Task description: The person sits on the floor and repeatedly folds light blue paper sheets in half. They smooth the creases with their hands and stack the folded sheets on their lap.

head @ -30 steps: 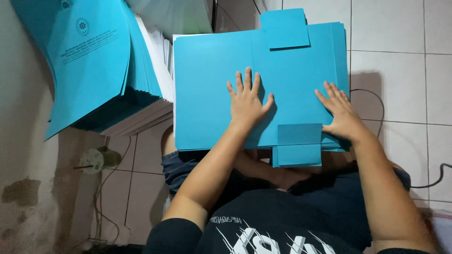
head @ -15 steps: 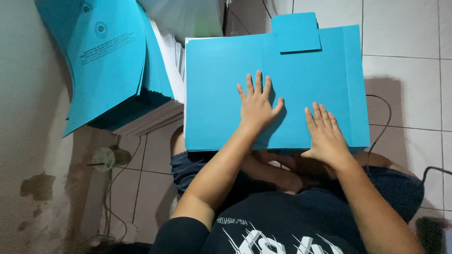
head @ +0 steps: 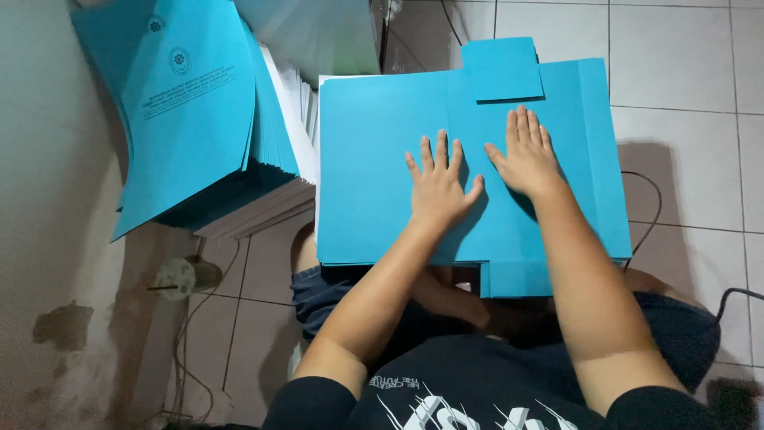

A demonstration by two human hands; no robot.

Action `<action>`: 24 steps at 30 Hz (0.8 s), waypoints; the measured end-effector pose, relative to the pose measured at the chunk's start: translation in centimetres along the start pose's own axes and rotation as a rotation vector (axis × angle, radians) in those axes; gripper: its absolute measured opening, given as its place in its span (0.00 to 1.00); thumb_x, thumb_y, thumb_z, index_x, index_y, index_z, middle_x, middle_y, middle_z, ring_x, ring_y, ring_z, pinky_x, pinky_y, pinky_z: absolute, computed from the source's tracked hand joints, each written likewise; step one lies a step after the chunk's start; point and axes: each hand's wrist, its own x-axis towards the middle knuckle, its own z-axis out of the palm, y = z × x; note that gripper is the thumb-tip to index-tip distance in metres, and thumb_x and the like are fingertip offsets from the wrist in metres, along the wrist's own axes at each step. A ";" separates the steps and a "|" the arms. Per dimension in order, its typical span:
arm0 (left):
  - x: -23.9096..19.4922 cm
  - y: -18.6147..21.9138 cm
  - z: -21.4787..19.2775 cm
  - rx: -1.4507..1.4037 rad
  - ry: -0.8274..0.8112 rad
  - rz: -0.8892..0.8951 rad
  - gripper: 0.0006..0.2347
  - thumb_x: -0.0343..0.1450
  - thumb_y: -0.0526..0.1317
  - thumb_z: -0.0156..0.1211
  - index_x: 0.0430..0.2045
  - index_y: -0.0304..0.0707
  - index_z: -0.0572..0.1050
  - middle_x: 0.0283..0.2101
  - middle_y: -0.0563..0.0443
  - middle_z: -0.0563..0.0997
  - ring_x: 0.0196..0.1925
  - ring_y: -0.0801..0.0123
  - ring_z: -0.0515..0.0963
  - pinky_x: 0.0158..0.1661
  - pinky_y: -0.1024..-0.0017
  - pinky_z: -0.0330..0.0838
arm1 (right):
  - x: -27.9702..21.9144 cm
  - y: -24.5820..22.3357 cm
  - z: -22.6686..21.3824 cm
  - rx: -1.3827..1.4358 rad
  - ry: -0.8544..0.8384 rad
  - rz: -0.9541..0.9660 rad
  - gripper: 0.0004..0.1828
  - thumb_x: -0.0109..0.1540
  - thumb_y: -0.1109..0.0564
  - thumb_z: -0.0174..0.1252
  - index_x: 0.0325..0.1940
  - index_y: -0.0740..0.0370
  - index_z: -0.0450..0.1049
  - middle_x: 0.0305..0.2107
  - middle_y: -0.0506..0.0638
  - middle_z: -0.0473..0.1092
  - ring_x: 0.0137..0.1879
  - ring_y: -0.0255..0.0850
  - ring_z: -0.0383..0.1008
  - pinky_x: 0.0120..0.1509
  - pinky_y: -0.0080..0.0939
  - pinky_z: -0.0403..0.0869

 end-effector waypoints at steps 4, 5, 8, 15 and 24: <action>0.0 0.1 -0.4 -0.021 0.014 0.005 0.33 0.73 0.60 0.43 0.71 0.39 0.60 0.77 0.33 0.53 0.79 0.35 0.50 0.70 0.29 0.40 | 8.0 2.0 2.4 -0.020 0.042 0.061 0.52 0.70 0.21 0.28 0.81 0.67 0.45 0.78 0.63 0.41 0.84 0.56 0.32 0.85 0.58 0.30; 0.0 0.1 -0.6 -0.019 0.016 0.011 0.33 0.73 0.60 0.43 0.71 0.39 0.60 0.77 0.33 0.53 0.79 0.35 0.50 0.70 0.29 0.40 | 9.5 2.5 3.0 -0.019 0.048 0.065 0.52 0.70 0.21 0.28 0.81 0.67 0.45 0.78 0.63 0.41 0.84 0.56 0.32 0.85 0.58 0.30; 0.1 0.1 -0.7 -0.041 -0.001 0.009 0.34 0.72 0.60 0.43 0.71 0.38 0.60 0.77 0.32 0.53 0.79 0.34 0.50 0.69 0.28 0.40 | 11.4 2.5 1.9 -0.020 0.052 0.071 0.53 0.70 0.19 0.27 0.75 0.70 0.58 0.73 0.70 0.53 0.81 0.61 0.44 0.82 0.62 0.37; 0.4 0.0 -0.1 -0.015 0.028 0.002 0.35 0.72 0.62 0.42 0.72 0.40 0.59 0.78 0.36 0.51 0.79 0.35 0.46 0.69 0.27 0.38 | 11.5 0.6 -1.0 0.042 0.184 0.023 0.37 0.73 0.39 0.34 0.83 0.56 0.44 0.79 0.57 0.39 0.84 0.51 0.30 0.84 0.57 0.29; 0.6 0.7 -1.0 -0.068 -0.017 -0.029 0.34 0.71 0.60 0.43 0.70 0.38 0.61 0.77 0.32 0.53 0.79 0.34 0.48 0.69 0.28 0.37 | 14.5 -0.5 0.8 -0.027 0.369 -0.121 0.30 0.73 0.35 0.43 0.72 0.53 0.66 0.66 0.59 0.65 0.80 0.53 0.50 0.82 0.67 0.36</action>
